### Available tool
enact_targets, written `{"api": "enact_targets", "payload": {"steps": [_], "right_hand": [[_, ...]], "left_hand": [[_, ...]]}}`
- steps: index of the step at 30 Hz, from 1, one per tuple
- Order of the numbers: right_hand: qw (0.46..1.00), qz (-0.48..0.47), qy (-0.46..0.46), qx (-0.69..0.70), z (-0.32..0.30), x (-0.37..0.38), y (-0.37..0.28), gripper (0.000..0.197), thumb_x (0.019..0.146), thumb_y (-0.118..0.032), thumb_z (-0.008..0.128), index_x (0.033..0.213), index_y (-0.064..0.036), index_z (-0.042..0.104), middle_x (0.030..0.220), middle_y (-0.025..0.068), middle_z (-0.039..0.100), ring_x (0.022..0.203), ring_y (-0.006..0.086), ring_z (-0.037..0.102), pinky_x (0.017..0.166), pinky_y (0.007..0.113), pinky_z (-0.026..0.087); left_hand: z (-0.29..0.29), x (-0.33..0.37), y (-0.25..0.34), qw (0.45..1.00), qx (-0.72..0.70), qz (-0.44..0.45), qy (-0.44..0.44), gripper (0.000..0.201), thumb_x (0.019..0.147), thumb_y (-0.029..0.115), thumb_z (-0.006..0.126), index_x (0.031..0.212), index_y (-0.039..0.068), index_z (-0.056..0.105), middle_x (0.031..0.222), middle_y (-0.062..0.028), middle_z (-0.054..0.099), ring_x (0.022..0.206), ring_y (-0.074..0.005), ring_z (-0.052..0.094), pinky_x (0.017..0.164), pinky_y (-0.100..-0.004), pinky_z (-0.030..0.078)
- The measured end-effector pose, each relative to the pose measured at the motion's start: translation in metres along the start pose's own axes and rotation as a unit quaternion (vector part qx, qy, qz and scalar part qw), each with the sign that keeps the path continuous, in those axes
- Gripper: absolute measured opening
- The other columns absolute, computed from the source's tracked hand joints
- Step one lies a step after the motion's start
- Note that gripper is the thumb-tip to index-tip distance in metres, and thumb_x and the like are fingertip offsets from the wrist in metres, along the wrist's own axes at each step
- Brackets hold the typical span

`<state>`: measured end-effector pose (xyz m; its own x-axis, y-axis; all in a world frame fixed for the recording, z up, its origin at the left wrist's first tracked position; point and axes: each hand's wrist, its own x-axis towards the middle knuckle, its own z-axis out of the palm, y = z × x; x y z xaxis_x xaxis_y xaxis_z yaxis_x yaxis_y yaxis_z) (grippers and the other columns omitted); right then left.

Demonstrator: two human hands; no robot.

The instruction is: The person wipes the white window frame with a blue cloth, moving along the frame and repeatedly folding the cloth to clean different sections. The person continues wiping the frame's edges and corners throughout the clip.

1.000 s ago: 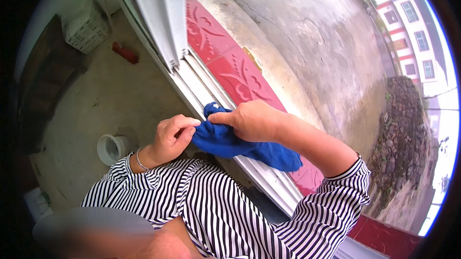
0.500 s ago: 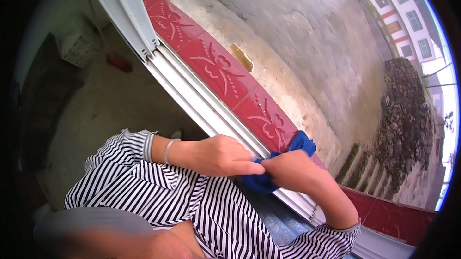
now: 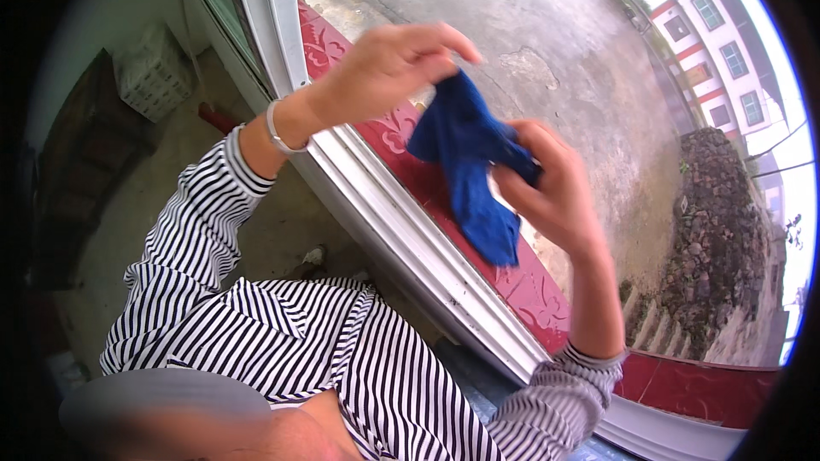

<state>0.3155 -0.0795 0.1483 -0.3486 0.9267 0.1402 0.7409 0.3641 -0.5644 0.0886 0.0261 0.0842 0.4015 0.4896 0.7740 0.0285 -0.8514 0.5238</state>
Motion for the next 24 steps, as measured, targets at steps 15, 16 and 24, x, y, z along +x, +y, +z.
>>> {"api": "enact_targets", "payload": {"steps": [15,16,24], "right_hand": [[0.973,-0.175,-0.148,0.001,0.168,0.058,-0.014,0.01,0.089,-0.005,0.043,0.097,0.0009,0.04,0.08,0.0236,0.061,0.074,0.0417,0.062,0.062,0.048,0.049],[0.976,-0.147,-0.159,0.0,0.165,0.049,-0.012,0.01,0.089,-0.004,0.043,0.097,0.001,0.04,0.08,0.024,0.06,0.074,0.0423,0.062,0.062,0.049,0.049],[0.931,0.139,-0.335,-0.032,0.08,-0.032,-0.04,0.037,0.083,0.0,0.047,0.12,0.0004,0.043,0.083,0.0294,0.061,0.079,0.0454,0.062,0.068,0.052,0.047]], "left_hand": [[-0.073,-0.107,-0.02,0.926,0.189,-0.119,-0.306,0.022,0.081,0.014,0.059,0.1,0.004,0.062,0.092,-0.0137,0.063,0.086,-0.0335,0.061,0.077,-0.0418,0.049],[-0.071,-0.106,-0.015,0.922,0.158,-0.127,-0.33,0.025,0.08,0.015,0.06,0.102,0.003,0.061,0.093,-0.0148,0.063,0.087,-0.0344,0.061,0.078,-0.0421,0.049],[0.004,-0.1,0.037,0.904,-0.067,-0.063,-0.418,0.036,0.077,0.011,0.06,0.11,-0.003,0.057,0.096,-0.0214,0.063,0.093,-0.0384,0.061,0.081,-0.0452,0.049]]}}
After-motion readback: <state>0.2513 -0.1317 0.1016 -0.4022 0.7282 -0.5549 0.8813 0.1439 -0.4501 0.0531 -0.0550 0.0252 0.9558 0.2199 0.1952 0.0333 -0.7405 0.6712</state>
